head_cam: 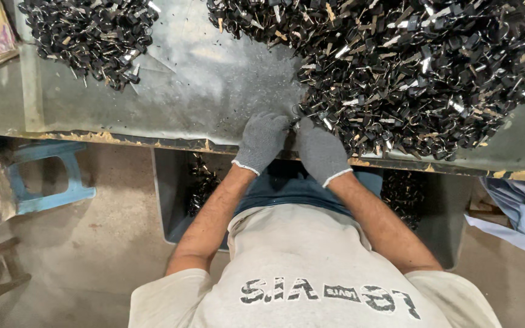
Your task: The person, wearing gray gloves, sits at a workbench covered with a large pile of small black metal components. They repeatedly pick individual pieces from the pile, handle them briefly, and drop them into a bin below the bench, continuing this sorting cycle throughout the clip.
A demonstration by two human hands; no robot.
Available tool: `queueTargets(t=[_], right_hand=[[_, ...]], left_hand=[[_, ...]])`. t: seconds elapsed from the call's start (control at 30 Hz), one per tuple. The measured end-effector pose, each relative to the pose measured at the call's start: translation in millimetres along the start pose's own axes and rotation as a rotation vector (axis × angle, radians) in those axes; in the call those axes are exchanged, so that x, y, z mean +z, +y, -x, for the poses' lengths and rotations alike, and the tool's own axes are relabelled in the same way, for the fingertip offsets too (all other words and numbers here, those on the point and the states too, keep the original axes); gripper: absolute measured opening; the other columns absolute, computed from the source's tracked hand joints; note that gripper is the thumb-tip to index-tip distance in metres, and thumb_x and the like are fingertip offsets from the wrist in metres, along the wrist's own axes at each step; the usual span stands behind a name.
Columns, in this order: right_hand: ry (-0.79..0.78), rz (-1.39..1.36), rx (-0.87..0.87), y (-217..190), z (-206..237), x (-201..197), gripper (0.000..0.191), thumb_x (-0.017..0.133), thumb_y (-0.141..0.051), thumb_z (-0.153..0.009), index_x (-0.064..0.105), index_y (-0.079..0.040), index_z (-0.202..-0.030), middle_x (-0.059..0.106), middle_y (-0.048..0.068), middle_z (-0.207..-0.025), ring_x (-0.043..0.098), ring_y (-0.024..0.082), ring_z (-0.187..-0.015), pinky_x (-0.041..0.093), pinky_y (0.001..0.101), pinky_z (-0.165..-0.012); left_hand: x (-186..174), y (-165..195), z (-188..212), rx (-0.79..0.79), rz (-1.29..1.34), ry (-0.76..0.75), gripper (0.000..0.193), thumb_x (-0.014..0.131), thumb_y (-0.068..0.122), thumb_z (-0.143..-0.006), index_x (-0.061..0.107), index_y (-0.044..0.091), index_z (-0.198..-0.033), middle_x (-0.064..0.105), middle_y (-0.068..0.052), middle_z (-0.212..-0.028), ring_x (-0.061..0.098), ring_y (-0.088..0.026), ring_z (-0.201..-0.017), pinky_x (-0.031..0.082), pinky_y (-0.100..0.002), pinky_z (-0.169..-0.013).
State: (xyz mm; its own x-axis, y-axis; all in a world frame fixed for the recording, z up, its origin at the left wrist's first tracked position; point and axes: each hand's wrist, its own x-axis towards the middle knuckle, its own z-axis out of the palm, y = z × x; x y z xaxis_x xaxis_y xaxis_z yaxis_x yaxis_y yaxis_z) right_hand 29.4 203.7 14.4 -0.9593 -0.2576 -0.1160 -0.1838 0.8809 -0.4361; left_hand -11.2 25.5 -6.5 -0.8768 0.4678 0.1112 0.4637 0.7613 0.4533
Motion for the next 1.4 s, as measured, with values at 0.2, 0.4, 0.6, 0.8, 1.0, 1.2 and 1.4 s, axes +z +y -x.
queueTargets(t=[0.2,0.4,0.6,0.8,1.0,1.2,1.4], right_hand=[[-0.059,-0.097,0.029,12.9,18.9,4.4,0.029,0.059,-0.020,-0.097,0.057,0.000,-0.118,0.071,0.026,-0.084,0.072,0.043,-0.074,0.057,0.0520,-0.061],[-0.010,-0.059,-0.067,6.8,21.8,6.9,0.035,0.061,-0.019,-0.096,0.055,-0.002,-0.126,0.072,0.025,-0.099,0.073,0.041,-0.088,0.059,0.0507,-0.072],[-0.249,-0.201,0.233,2.9,18.5,-14.3,0.054,0.060,-0.022,-0.096,0.045,-0.004,-0.145,0.071,0.030,-0.091,0.070,0.046,-0.085,0.056,0.0548,-0.074],[-0.040,-0.248,0.056,1.5,9.4,-3.1,0.042,0.062,-0.021,-0.095,0.053,0.004,-0.127,0.071,0.028,-0.084,0.069,0.047,-0.079,0.055,0.0560,-0.067],[-0.014,0.070,0.075,-1.1,1.0,7.3,0.015,0.056,-0.013,-0.100,0.058,-0.003,-0.111,0.072,0.020,-0.085,0.072,0.039,-0.078,0.058,0.0503,-0.067],[0.027,-0.078,-0.019,1.0,9.6,-4.0,0.034,0.060,-0.019,-0.098,0.058,-0.001,-0.127,0.072,0.023,-0.092,0.072,0.040,-0.077,0.057,0.0497,-0.061],[0.003,0.008,-0.015,-3.8,18.7,1.3,0.027,0.062,-0.022,-0.099,0.060,-0.003,-0.119,0.071,0.022,-0.097,0.072,0.038,-0.085,0.059,0.0473,-0.068]], left_hand=[[-12.6,35.4,23.3,-0.302,0.185,0.223,0.047,0.069,0.027,-0.094,0.060,0.009,-0.136,0.071,-0.009,-0.091,0.067,-0.031,-0.089,0.053,-0.048,-0.082],[8.0,34.5,-16.0,-0.175,0.134,0.185,0.045,0.076,0.033,-0.089,0.058,0.007,-0.121,0.069,-0.021,-0.102,0.068,-0.041,-0.094,0.054,-0.050,-0.078],[-16.7,16.6,-6.0,-0.398,0.338,-0.008,0.044,0.075,0.019,-0.080,0.060,0.008,-0.120,0.073,-0.016,-0.095,0.070,-0.038,-0.093,0.053,-0.049,-0.080],[-12.7,15.1,7.1,-0.206,0.197,0.090,0.017,0.074,0.017,-0.080,0.073,0.011,-0.096,0.072,-0.013,-0.093,0.069,-0.037,-0.091,0.053,-0.048,-0.078],[12.5,1.1,13.0,0.007,-0.053,0.070,0.012,0.071,0.015,-0.090,0.069,0.011,-0.101,0.068,-0.012,-0.094,0.068,-0.034,-0.094,0.055,-0.047,-0.084],[-8.9,-1.0,6.1,-0.099,-0.002,0.083,0.019,0.074,0.022,-0.088,0.070,0.015,-0.105,0.070,-0.009,-0.090,0.069,-0.031,-0.087,0.055,-0.046,-0.074],[-38.4,-6.4,-18.3,-0.066,-0.311,0.488,0.025,0.072,0.015,-0.093,0.068,0.010,-0.117,0.070,-0.008,-0.112,0.063,-0.025,-0.104,0.058,-0.039,-0.081]])
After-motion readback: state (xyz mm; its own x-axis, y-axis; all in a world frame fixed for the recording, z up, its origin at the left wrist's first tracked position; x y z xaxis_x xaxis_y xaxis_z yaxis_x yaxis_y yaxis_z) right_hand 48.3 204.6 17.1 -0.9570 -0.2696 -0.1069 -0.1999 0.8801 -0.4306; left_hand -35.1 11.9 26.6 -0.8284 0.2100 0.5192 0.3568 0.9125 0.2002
